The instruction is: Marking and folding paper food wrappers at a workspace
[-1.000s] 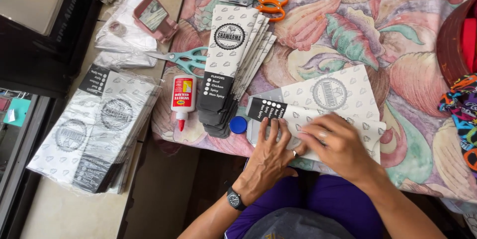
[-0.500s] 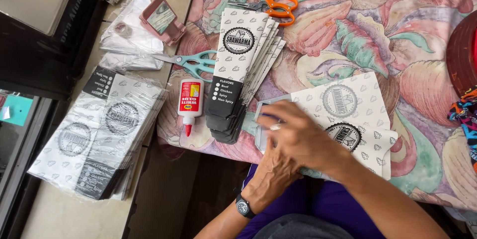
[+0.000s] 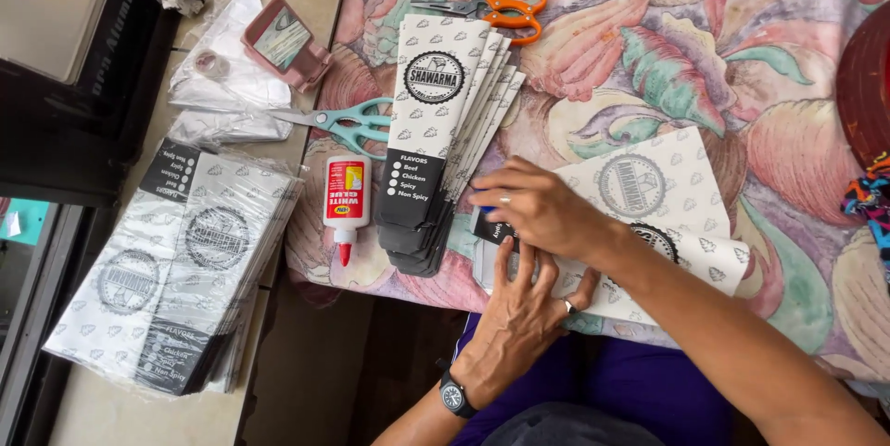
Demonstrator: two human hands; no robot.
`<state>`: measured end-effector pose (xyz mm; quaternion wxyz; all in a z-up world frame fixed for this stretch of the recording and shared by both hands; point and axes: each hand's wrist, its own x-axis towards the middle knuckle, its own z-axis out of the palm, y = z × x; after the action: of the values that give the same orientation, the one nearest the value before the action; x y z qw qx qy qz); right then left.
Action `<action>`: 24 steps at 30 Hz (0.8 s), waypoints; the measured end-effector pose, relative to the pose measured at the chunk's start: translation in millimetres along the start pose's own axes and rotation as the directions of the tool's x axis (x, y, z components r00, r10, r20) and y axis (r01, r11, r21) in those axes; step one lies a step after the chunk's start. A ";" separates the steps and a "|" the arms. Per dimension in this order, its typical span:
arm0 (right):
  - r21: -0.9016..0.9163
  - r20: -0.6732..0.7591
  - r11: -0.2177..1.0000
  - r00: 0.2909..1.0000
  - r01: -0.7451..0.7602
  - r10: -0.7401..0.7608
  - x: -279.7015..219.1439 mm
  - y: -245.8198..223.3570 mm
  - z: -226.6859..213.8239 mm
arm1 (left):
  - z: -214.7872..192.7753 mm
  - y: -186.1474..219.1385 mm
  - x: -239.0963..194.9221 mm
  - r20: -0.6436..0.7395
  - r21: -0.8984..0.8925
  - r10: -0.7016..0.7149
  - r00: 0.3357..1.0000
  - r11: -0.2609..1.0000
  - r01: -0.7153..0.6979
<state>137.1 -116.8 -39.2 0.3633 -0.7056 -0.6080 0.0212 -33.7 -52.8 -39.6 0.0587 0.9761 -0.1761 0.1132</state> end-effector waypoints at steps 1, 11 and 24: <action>-0.003 -0.006 1.000 1.000 -0.003 0.003 2.5 1.5 6.0 | -1.2 -0.4 0.5 0.001 0.002 0.007 1.000 1.000 -0.007; -0.188 -0.046 0.963 0.981 -0.194 0.188 -139.7 3.0 -94.3 | 1.6 1.6 -2.1 0.003 0.030 -0.003 1.000 1.000 0.003; -0.086 0.015 0.993 0.997 0.078 -0.076 -68.9 6.7 -61.1 | 7.9 2.0 -2.2 -0.012 0.030 0.006 1.000 1.000 -0.005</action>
<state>153.6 -206.7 -26.3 0.3292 -0.6967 -0.6372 -0.0151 -34.8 -55.2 -47.6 0.0446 0.9757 -0.1766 0.1218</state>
